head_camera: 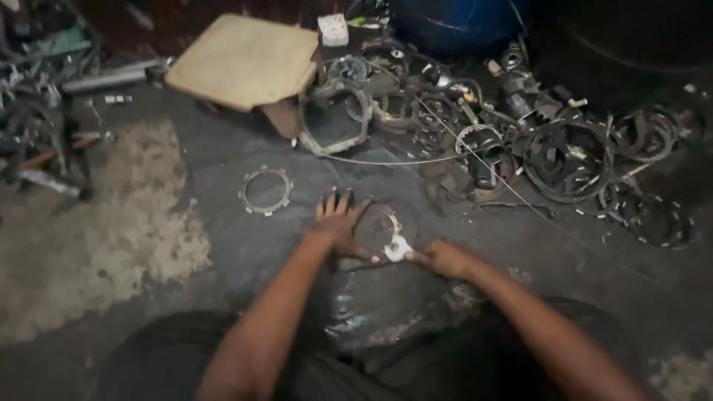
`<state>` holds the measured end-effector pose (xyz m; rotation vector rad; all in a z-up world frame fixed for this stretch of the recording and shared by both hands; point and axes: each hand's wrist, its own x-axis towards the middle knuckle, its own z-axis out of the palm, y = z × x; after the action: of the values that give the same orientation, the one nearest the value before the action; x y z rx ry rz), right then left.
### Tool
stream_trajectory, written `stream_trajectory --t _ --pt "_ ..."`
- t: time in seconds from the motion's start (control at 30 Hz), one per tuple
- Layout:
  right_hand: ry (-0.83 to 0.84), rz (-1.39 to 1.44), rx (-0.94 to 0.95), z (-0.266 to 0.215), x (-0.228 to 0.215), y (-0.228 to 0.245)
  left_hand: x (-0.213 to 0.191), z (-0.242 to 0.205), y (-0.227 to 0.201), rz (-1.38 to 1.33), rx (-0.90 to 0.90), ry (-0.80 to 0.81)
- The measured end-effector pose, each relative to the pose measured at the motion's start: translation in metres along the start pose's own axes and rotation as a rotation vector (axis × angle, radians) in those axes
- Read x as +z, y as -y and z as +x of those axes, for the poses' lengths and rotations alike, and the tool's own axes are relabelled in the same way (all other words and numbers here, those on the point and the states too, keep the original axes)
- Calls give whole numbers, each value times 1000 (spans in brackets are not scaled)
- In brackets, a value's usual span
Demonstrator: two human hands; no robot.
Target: The person sits on the floor and uses a wrench to scrape and clean a circular metal part. They repeatedly scrape the surface of the part, occasionally repositioning it with their hands.
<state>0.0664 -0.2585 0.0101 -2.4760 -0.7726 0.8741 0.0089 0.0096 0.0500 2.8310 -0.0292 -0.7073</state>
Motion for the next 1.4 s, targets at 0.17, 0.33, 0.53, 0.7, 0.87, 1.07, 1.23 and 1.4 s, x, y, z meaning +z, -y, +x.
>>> stream_trajectory --t 0.17,0.33,0.53,0.7,0.87,1.07,1.23,1.4 --pt "-165 54 -87 11 -42 -6 -4 8 8 -38 18 -10" --pt "-351 -93 -226 -9 -62 7 -6 6 4 -79 -18 49" --pt "-518 93 -401 -6 -45 -4 -2 8 3 -141 -11 134" --pt "-148 -71 -122 6 -2 10 -2 7 8 -109 26 126" --pt "-512 186 -107 1 -14 -5 3 9 12 -109 40 142" --pt "-301 -372 -158 -16 -2 2 0 9 4 -81 18 189" --pt "-454 259 -227 -3 -1 -13 3 19 14 -127 37 115" --pt "-250 -199 -190 -4 -14 1 8 23 14 -132 30 143"
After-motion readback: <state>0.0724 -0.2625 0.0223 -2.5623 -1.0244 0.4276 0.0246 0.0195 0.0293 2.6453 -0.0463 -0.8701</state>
